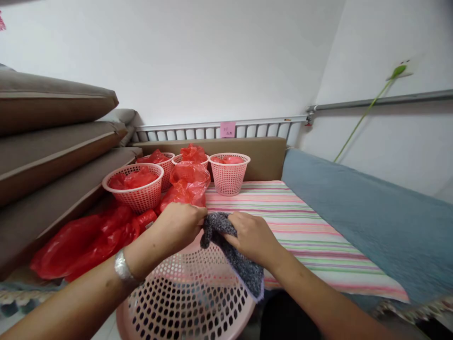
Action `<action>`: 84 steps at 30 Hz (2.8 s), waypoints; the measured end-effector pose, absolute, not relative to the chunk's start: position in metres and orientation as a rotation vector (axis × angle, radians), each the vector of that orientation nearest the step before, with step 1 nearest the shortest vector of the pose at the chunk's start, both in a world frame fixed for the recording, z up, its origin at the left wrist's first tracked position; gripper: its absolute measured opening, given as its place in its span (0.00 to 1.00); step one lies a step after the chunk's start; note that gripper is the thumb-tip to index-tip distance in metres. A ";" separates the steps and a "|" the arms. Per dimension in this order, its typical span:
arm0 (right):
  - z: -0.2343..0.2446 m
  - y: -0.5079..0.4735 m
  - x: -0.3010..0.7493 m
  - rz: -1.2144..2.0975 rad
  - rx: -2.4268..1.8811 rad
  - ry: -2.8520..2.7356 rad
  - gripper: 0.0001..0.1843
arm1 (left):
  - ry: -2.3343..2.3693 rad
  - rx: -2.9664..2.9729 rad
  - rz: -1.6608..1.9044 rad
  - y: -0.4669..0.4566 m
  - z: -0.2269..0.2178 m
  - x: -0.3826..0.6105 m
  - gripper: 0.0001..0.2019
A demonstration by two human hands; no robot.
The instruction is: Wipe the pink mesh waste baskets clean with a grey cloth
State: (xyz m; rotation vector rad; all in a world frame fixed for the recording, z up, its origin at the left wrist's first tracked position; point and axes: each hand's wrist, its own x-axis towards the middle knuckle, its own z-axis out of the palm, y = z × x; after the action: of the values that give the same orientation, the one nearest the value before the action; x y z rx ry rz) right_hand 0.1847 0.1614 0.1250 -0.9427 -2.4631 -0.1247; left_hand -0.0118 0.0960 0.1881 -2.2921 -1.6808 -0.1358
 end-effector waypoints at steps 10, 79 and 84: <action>0.028 0.179 0.190 0.368 -1.292 -2.246 0.17 | -2.240 -2.145 -0.639 0.099 0.165 -0.073 0.13; 0.024 0.148 0.180 0.388 -1.130 -2.190 0.14 | -1.986 -2.193 -0.405 0.081 0.165 -0.073 0.11; 0.058 0.141 0.180 0.202 -0.999 -2.267 0.13 | -1.753 -2.187 -0.225 0.069 0.173 -0.051 0.11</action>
State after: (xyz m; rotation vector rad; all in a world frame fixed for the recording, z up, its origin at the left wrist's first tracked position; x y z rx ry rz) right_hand 0.1797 0.1415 0.0580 -0.9988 -2.2675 0.2019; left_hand -0.0509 0.0693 0.1734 -2.1871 -1.7535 -0.2253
